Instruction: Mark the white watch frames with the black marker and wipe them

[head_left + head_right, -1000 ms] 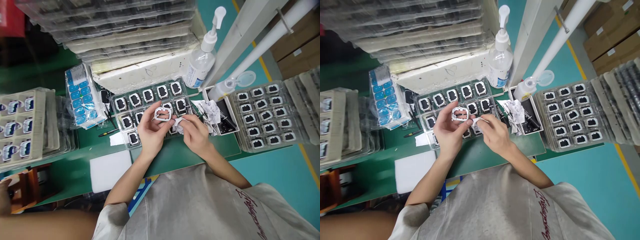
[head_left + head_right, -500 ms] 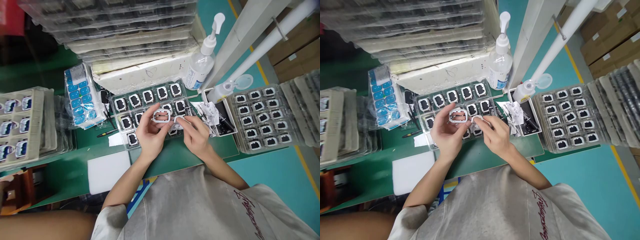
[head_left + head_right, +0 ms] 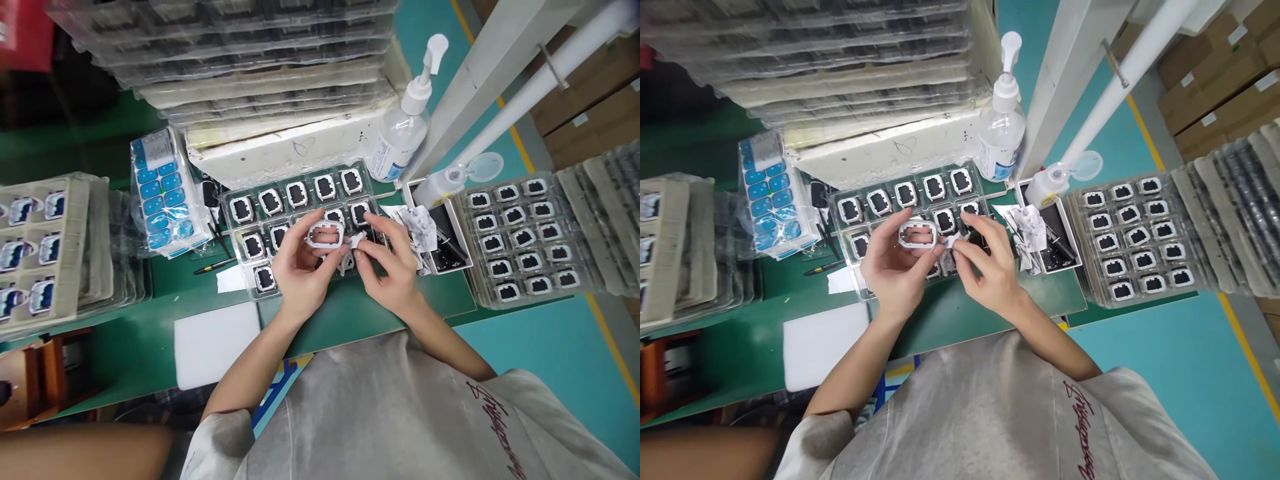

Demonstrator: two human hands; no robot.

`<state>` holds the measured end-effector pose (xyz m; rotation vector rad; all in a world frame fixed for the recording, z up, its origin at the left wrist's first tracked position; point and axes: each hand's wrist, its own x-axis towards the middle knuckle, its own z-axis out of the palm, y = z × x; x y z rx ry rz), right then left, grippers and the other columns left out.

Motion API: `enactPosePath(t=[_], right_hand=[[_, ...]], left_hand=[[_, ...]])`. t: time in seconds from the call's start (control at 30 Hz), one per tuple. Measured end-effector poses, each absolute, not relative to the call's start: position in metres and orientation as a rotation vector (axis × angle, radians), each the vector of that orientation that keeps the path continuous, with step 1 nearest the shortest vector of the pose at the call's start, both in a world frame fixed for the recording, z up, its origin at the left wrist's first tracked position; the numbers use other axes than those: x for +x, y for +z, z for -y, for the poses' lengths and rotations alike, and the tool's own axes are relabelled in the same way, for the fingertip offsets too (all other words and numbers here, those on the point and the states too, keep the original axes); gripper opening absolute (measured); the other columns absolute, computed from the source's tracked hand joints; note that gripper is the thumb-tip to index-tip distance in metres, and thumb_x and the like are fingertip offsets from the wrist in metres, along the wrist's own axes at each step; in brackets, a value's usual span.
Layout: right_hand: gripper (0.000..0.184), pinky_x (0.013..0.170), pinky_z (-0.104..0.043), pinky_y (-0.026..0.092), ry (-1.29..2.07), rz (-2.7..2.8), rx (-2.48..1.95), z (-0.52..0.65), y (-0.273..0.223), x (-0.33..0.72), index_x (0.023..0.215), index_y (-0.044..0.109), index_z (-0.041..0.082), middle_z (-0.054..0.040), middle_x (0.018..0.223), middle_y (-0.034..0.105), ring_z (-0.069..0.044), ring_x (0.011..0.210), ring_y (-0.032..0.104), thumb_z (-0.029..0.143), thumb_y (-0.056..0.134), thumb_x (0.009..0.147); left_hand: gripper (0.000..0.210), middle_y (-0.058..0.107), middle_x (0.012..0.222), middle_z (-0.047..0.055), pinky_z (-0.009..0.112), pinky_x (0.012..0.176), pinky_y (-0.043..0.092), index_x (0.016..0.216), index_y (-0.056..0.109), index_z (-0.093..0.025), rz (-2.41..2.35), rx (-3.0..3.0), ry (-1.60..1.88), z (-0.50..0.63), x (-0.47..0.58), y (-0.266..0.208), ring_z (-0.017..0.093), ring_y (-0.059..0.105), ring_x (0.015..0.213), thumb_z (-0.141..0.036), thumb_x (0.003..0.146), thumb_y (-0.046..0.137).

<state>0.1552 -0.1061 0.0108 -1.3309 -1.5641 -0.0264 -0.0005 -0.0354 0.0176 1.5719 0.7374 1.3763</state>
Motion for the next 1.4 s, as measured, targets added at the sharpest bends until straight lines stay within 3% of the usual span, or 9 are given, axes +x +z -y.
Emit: enactPosePath(t=[0.1,0.23,0.37,0.47,0.63,0.73,0.93,1.2,1.4], right_hand=[[0.027,0.111,-0.059,0.06,0.149,1.54,-1.261,0.106,0.011,0.156,0.124,0.071,0.027,-0.0106,0.138,0.073,-0.029,0.129,0.071,0.013,0.062,0.102],[0.036,0.097,-0.048,0.067,0.076,1.514,-1.242,0.107,0.008,0.157,0.13,0.073,0.026,-0.0099,0.117,0.079,-0.025,0.109,0.077,0.007,0.059,0.102],[0.043,0.094,-0.045,0.066,0.056,1.503,-1.224,0.11,0.008,0.154,0.137,0.072,0.024,-0.0124,0.12,0.077,-0.026,0.111,0.076,0.007,0.06,0.101],[0.039,0.095,-0.044,0.067,0.174,1.422,-1.189,0.111,0.01,0.145,0.139,0.072,0.024,-0.0124,0.126,0.076,-0.027,0.114,0.076,0.018,0.067,0.101],[0.024,0.08,-0.034,0.069,0.436,1.101,-1.184,0.108,0.012,0.128,0.121,0.078,0.025,-0.0083,0.113,0.079,-0.021,0.098,0.078,0.037,0.077,0.1],[0.027,0.071,-0.029,0.067,0.579,0.971,-1.095,0.103,0.01,0.125,0.116,0.079,0.026,-0.0052,0.105,0.08,-0.018,0.085,0.079,0.042,0.085,0.095],[0.04,0.069,-0.033,0.068,0.645,0.89,-1.139,0.1,0.008,0.135,0.109,0.081,0.025,-0.0048,0.093,0.081,-0.021,0.078,0.078,0.058,0.088,0.088],[0.016,0.066,-0.031,0.061,0.685,1.03,-1.118,0.1,0.01,0.149,0.106,0.083,0.026,-0.0036,0.094,0.077,-0.018,0.081,0.072,0.038,0.084,0.096],[0.018,0.062,-0.031,0.053,0.589,1.07,-1.176,0.105,0.004,0.151,0.117,0.081,0.028,-0.0023,0.094,0.067,-0.016,0.079,0.065,0.032,0.074,0.101]], left_hand=[[0.057,0.071,0.114,0.004,0.029,0.079,0.07,0.144,0.065,-0.03,-0.734,1.582,1.355,0.037,-0.002,0.019,0.017,0.076,0.094,-0.037,0.091,0.087],[0.058,0.071,0.114,0.004,0.029,0.081,0.07,0.143,0.065,-0.03,-0.734,1.636,1.412,0.038,-0.001,0.021,0.017,0.077,0.094,-0.031,0.09,0.088],[0.059,0.071,0.115,0.003,0.032,0.085,0.07,0.145,0.064,-0.03,-0.756,1.73,1.486,0.042,-0.001,0.018,0.017,0.077,0.094,-0.025,0.091,0.087],[0.059,0.072,0.117,0.004,0.033,0.083,0.069,0.145,0.063,-0.031,-0.802,1.833,1.549,0.047,-0.002,0.013,0.017,0.078,0.092,-0.023,0.091,0.086],[0.061,0.074,0.117,0.004,0.032,0.075,0.069,0.146,0.062,-0.031,-0.769,1.838,1.626,0.049,-0.002,0.011,0.018,0.079,0.086,-0.023,0.09,0.086],[0.063,0.075,0.113,0.004,0.034,0.082,0.069,0.148,0.061,-0.029,-0.665,1.745,1.573,0.047,-0.002,0.015,0.019,0.081,0.089,-0.02,0.09,0.085],[0.068,0.077,0.117,0.007,0.037,0.085,0.069,0.148,0.062,-0.028,-0.565,1.758,1.463,0.044,-0.007,0.019,0.023,0.081,0.098,-0.02,0.087,0.089],[0.065,0.078,0.108,0.004,0.029,0.074,0.07,0.145,0.065,-0.026,-0.588,1.726,1.545,0.041,-0.006,0.027,0.018,0.081,0.085,-0.021,0.085,0.09],[0.056,0.076,0.104,0.002,0.025,0.073,0.069,0.141,0.065,-0.028,-0.698,1.586,1.424,0.031,-0.006,0.027,0.018,0.082,0.089,-0.029,0.09,0.089]])
